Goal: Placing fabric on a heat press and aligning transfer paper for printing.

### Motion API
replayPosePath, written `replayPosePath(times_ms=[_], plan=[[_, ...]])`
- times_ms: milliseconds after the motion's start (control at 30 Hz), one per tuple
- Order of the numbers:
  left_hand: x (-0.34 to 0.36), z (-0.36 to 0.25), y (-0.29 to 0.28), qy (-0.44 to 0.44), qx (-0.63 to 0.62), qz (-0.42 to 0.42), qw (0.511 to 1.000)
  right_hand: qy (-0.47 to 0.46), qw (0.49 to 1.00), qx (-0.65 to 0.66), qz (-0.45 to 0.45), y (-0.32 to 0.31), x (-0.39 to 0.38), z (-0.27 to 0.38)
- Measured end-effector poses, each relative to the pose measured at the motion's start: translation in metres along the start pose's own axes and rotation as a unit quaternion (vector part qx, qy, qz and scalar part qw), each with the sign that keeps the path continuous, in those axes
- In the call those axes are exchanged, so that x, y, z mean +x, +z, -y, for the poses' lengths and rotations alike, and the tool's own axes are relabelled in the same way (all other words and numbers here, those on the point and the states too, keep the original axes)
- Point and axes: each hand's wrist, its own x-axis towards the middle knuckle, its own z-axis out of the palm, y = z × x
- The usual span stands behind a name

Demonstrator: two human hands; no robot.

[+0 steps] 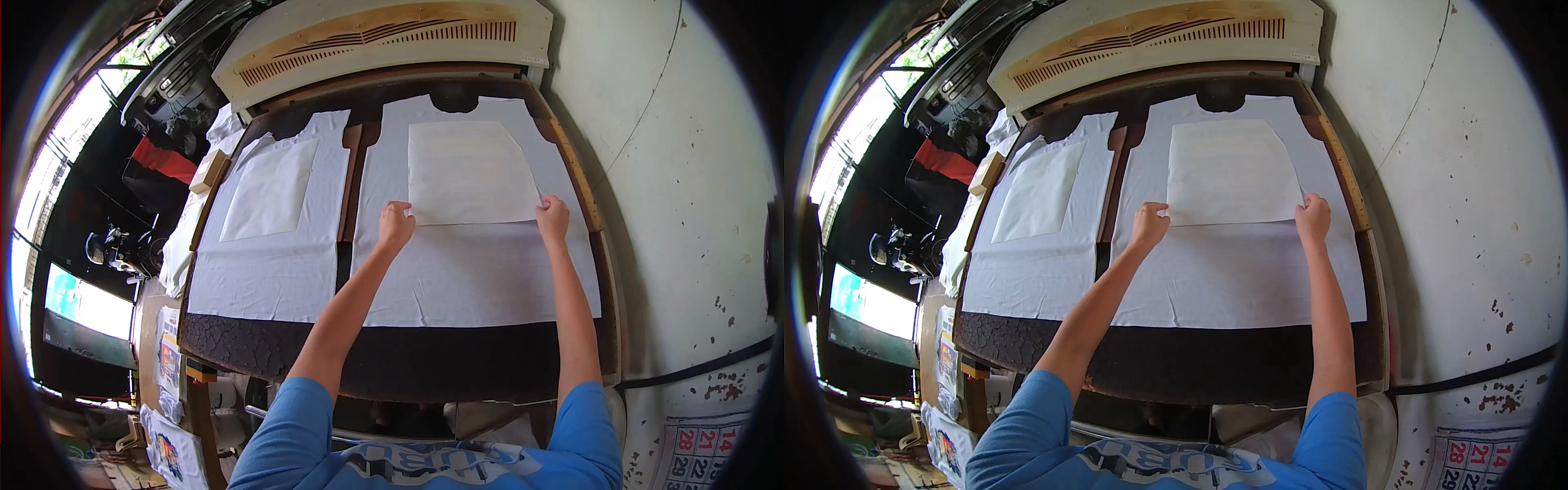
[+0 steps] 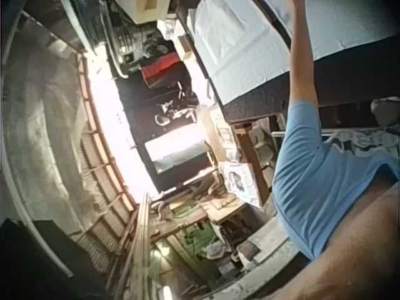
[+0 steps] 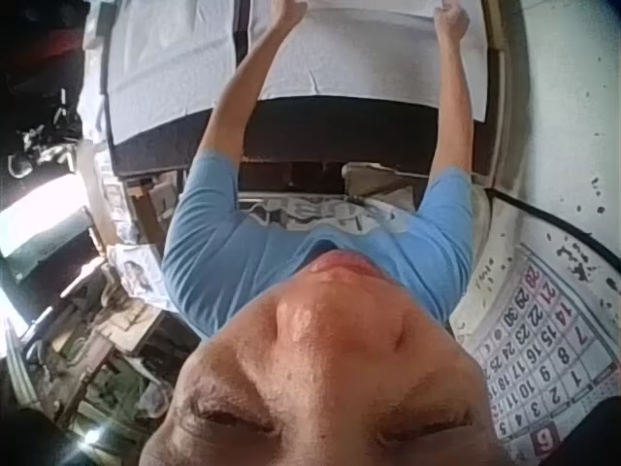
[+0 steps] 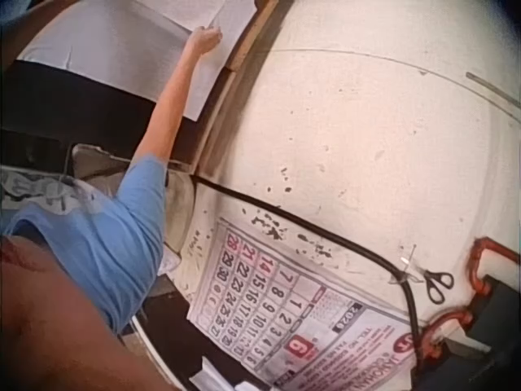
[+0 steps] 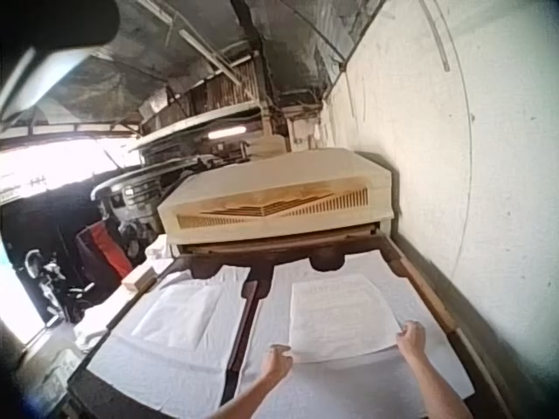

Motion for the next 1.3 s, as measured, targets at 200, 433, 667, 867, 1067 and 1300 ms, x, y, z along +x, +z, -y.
replayPosePath(times_ms=[200,433,667,867,1067,1300], plan=[[-0.03,-0.016,-0.007,0.054,0.143,0.018,0.988,-0.041,0.993,-0.111,-0.001,-0.018,-0.022,0.0],[-0.043,-0.01,-0.004,0.096,0.189,-0.007,0.977,-0.065,0.983,-0.172,0.011,-0.026,-0.039,0.005],[-0.052,0.0,-0.014,0.125,0.155,-0.029,0.98,-0.075,0.981,-0.179,0.019,-0.029,-0.044,0.015],[-0.101,0.01,-0.057,0.194,0.084,-0.029,0.977,-0.142,0.986,-0.078,-0.027,-0.039,-0.084,0.037],[-0.2,0.038,-0.134,0.142,0.016,-0.057,0.988,-0.215,0.973,0.076,-0.026,-0.067,-0.202,0.097],[-0.333,0.083,-0.211,0.076,-0.03,-0.042,0.996,-0.17,0.964,0.151,0.139,-0.084,-0.367,0.179]])
